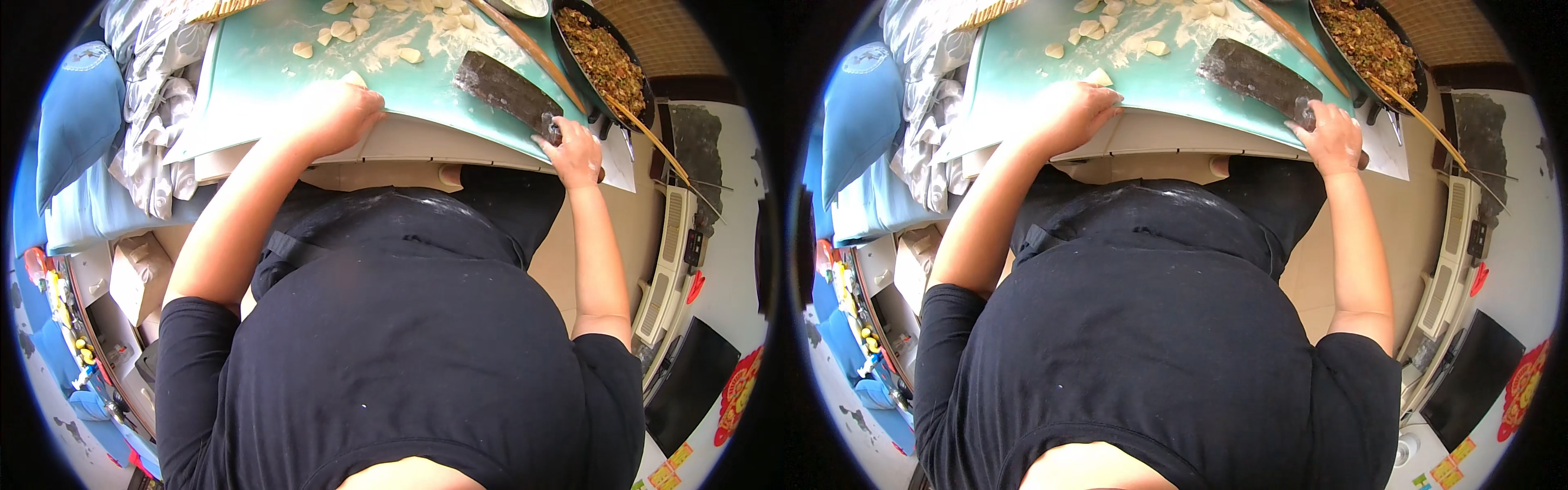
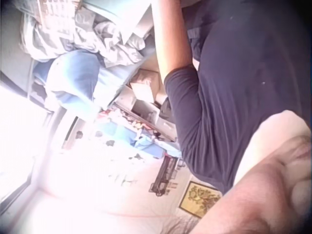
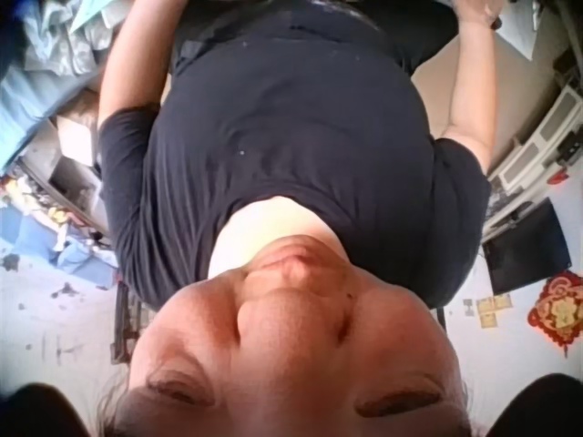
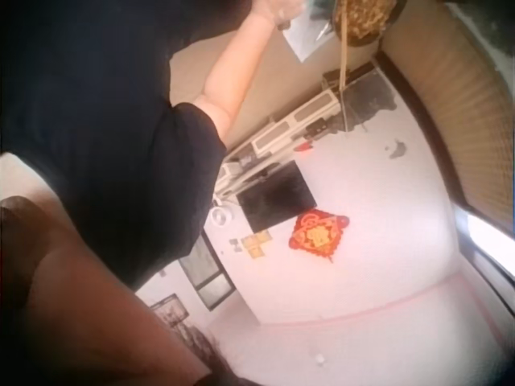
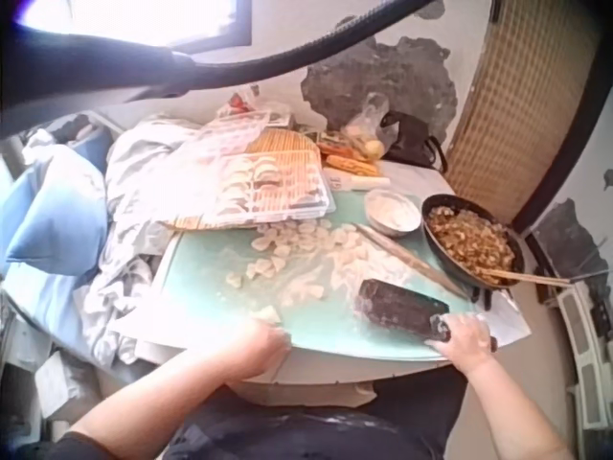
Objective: The person cuts a long dough log into small pieces using a cleaver on a floured cutting board. They then roll each piece into a flat circular wrapper using a wooden rolling pin. The wrappers are placed in a stack on the board, and a tray of finished dumplings is visible nearby.
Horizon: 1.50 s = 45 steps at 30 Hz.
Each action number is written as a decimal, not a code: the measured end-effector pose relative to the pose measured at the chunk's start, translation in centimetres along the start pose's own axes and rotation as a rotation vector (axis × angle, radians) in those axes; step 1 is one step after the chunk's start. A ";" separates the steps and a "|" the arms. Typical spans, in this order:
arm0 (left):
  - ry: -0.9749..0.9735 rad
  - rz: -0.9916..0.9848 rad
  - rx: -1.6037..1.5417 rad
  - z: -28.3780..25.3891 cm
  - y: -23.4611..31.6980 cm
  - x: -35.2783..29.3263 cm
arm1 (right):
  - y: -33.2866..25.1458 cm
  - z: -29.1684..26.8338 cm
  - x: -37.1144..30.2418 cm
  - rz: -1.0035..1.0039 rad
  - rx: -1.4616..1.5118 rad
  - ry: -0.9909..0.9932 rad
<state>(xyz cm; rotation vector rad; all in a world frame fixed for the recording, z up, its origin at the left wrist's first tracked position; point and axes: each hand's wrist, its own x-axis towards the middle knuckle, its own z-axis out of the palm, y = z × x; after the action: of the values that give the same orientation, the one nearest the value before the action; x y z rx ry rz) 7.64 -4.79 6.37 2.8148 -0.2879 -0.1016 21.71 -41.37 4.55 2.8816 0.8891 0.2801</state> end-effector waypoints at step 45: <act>0.034 0.121 -0.282 3.7 0.9 -2.9 | 1.7 -2.7 -0.4 0.727 1.637 0.296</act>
<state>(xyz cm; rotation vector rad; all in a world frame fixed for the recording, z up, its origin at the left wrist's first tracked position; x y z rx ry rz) 4.31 -6.11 3.21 2.5111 -0.4011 -0.0615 21.74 -42.86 7.42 4.7018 -0.3106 -0.0788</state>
